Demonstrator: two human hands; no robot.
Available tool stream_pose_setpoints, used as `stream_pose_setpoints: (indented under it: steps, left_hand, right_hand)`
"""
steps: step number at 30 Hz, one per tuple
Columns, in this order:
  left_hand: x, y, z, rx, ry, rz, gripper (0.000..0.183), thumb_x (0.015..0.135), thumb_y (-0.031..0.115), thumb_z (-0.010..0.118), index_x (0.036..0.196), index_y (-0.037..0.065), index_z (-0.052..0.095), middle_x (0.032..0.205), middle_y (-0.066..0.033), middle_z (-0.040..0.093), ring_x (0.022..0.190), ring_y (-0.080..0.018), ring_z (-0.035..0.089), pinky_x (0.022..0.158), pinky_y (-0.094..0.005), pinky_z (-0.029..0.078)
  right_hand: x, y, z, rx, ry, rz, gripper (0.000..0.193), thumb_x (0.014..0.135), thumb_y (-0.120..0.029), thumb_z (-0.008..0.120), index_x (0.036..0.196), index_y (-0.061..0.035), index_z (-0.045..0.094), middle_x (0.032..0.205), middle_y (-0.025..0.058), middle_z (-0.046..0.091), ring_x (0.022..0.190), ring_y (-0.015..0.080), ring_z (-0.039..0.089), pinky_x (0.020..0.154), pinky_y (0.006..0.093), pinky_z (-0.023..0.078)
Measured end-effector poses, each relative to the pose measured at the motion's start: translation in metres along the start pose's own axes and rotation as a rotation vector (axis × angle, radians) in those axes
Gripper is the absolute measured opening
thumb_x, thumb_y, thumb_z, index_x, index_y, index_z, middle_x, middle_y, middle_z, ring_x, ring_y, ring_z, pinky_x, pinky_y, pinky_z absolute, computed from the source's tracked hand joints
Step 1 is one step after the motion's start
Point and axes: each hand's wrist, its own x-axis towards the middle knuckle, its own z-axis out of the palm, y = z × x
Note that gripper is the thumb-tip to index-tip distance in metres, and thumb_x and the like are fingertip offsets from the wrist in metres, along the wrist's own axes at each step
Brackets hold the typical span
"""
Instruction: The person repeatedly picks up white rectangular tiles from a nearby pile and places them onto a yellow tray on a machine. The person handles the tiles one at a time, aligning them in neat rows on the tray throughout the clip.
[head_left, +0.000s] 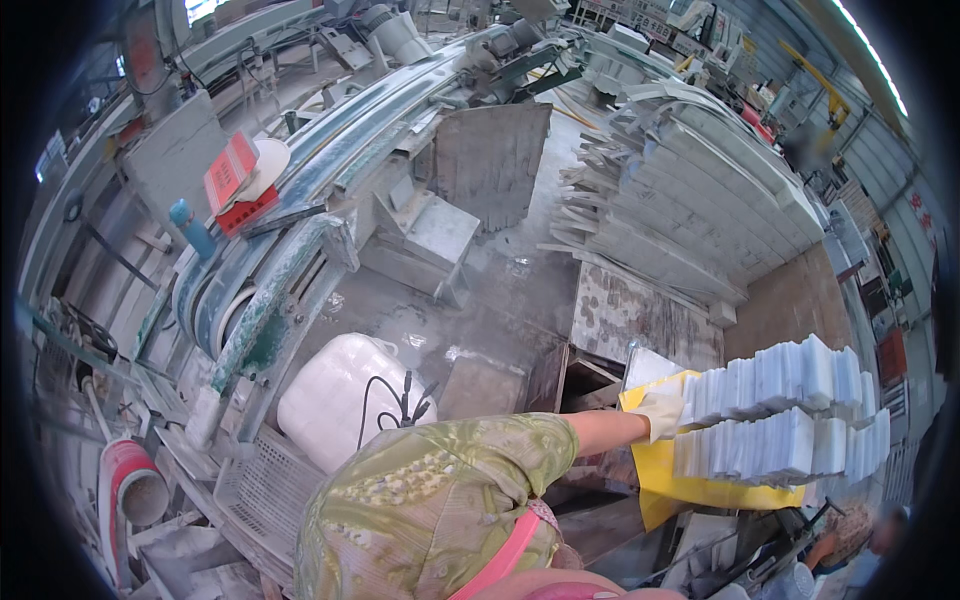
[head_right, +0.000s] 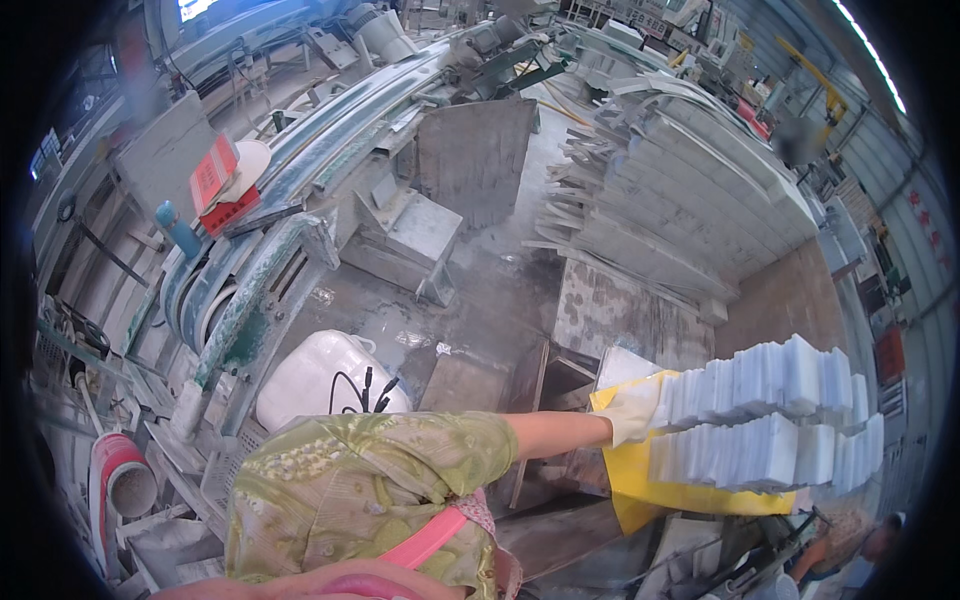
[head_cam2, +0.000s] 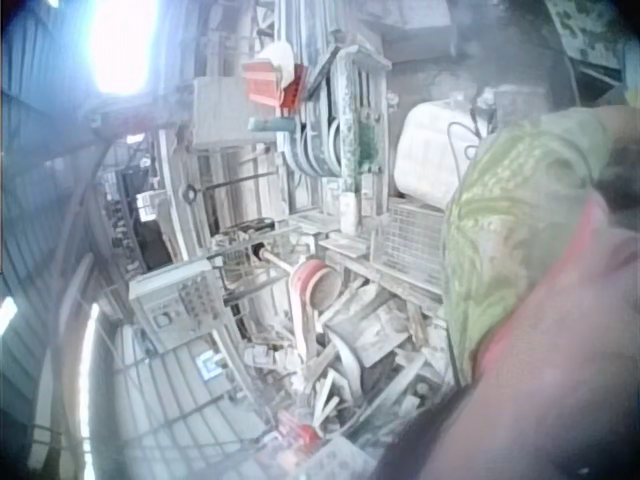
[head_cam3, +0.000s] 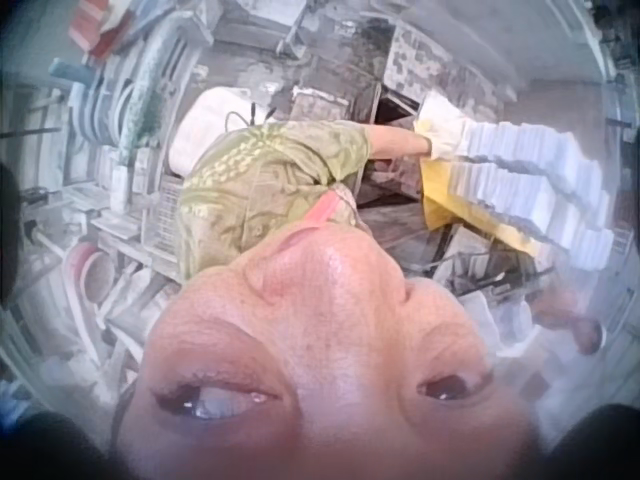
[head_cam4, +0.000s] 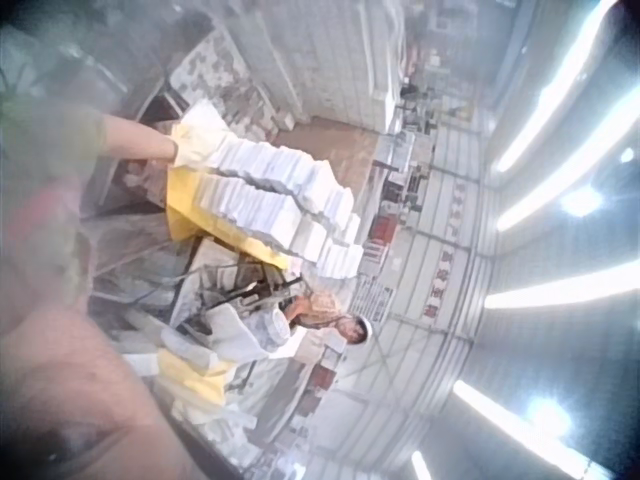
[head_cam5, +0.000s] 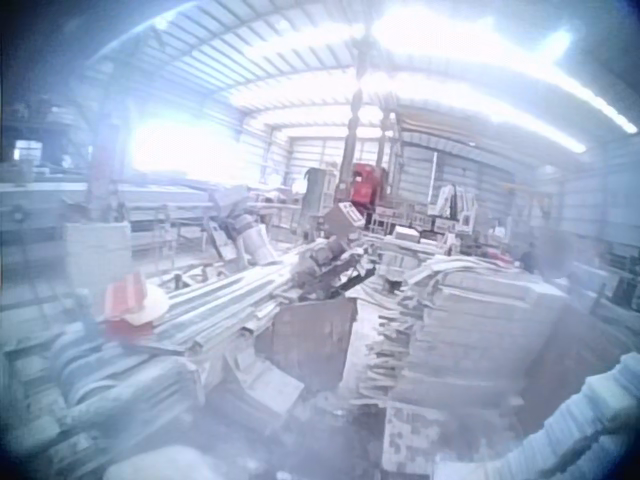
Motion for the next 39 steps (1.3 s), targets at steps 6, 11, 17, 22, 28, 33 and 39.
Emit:
stream_pose_setpoints:
  steps: [6, 11, 17, 22, 28, 33, 39]
  left_hand:
    - [0.007, 0.002, 0.006, 0.001, 0.005, -0.007, 0.036, 0.085, 0.029, 0.065, 0.108, 0.002, 0.070, 0.100, -0.0217, 0.073, 0.093, -0.0390, 0.073, 0.078, -0.0469, 0.057]
    - [0.008, -0.003, 0.020, 0.026, 0.033, 0.039, 0.033, 0.084, 0.026, 0.066, 0.106, 0.002, 0.071, 0.098, -0.0211, 0.074, 0.091, -0.0382, 0.073, 0.076, -0.0473, 0.058]
    - [0.007, -0.020, 0.025, 0.106, 0.010, 0.151, 0.037, 0.085, 0.028, 0.064, 0.115, 0.006, 0.064, 0.108, -0.0191, 0.070, 0.104, -0.0363, 0.068, 0.090, -0.0457, 0.053]
    - [-0.002, -0.030, 0.004, 0.339, 0.035, 0.553, 0.022, 0.085, 0.025, 0.066, 0.096, 0.007, 0.070, 0.100, -0.0152, 0.062, 0.102, -0.0339, 0.064, 0.087, -0.0437, 0.052]
    - [-0.004, 0.001, -0.013, 0.099, -0.053, 0.094, 0.036, 0.084, 0.026, 0.062, 0.108, 0.000, 0.065, 0.105, -0.0256, 0.070, 0.105, -0.0424, 0.067, 0.091, -0.0469, 0.052]
    - [-0.005, 0.010, -0.026, 0.100, -0.136, 0.068, 0.042, 0.083, 0.028, 0.063, 0.114, -0.001, 0.065, 0.112, -0.0267, 0.069, 0.109, -0.0426, 0.066, 0.092, -0.0466, 0.051]
    - [-0.003, 0.015, -0.026, 0.147, -0.146, -0.001, 0.046, 0.082, 0.030, 0.065, 0.118, 0.001, 0.065, 0.117, -0.0261, 0.069, 0.112, -0.0423, 0.066, 0.093, -0.0464, 0.052]
  right_hand:
    - [0.009, -0.003, 0.003, 0.037, -0.048, -0.021, 0.077, 0.093, -0.044, 0.062, 0.151, 0.0035, 0.043, 0.153, 0.0235, 0.045, 0.143, 0.0399, 0.041, 0.121, 0.0497, 0.029]
    - [-0.013, 0.002, -0.010, 0.056, -0.079, 0.035, 0.076, 0.093, -0.044, 0.060, 0.150, 0.0039, 0.043, 0.153, 0.0238, 0.046, 0.143, 0.0400, 0.042, 0.120, 0.0502, 0.030]
    - [-0.119, 0.021, -0.055, 0.064, -0.122, 0.378, 0.075, 0.094, -0.044, 0.058, 0.150, 0.0043, 0.044, 0.152, 0.0240, 0.047, 0.142, 0.0402, 0.043, 0.120, 0.0509, 0.030]
    - [-0.238, 0.061, -0.103, 0.124, -0.147, 0.639, 0.074, 0.095, -0.044, 0.056, 0.150, 0.0046, 0.044, 0.151, 0.0243, 0.048, 0.141, 0.0403, 0.044, 0.119, 0.0514, 0.031]
    - [-0.239, 0.041, -0.127, -0.153, -0.402, 0.675, 0.094, 0.079, -0.033, 0.079, 0.156, -0.0007, 0.034, 0.162, 0.0193, 0.036, 0.150, 0.0346, 0.032, 0.122, 0.0459, 0.027]
    - [-0.155, 0.010, -0.141, -0.368, -0.551, 0.839, 0.090, 0.078, -0.010, 0.069, 0.158, 0.0000, 0.028, 0.163, 0.0205, 0.032, 0.152, 0.0345, 0.029, 0.125, 0.0434, 0.022]
    - [-0.153, 0.012, -0.138, -0.395, -0.479, 0.771, 0.077, 0.083, -0.004, 0.059, 0.154, 0.0057, 0.032, 0.158, 0.0245, 0.038, 0.148, 0.0370, 0.035, 0.124, 0.0431, 0.025]
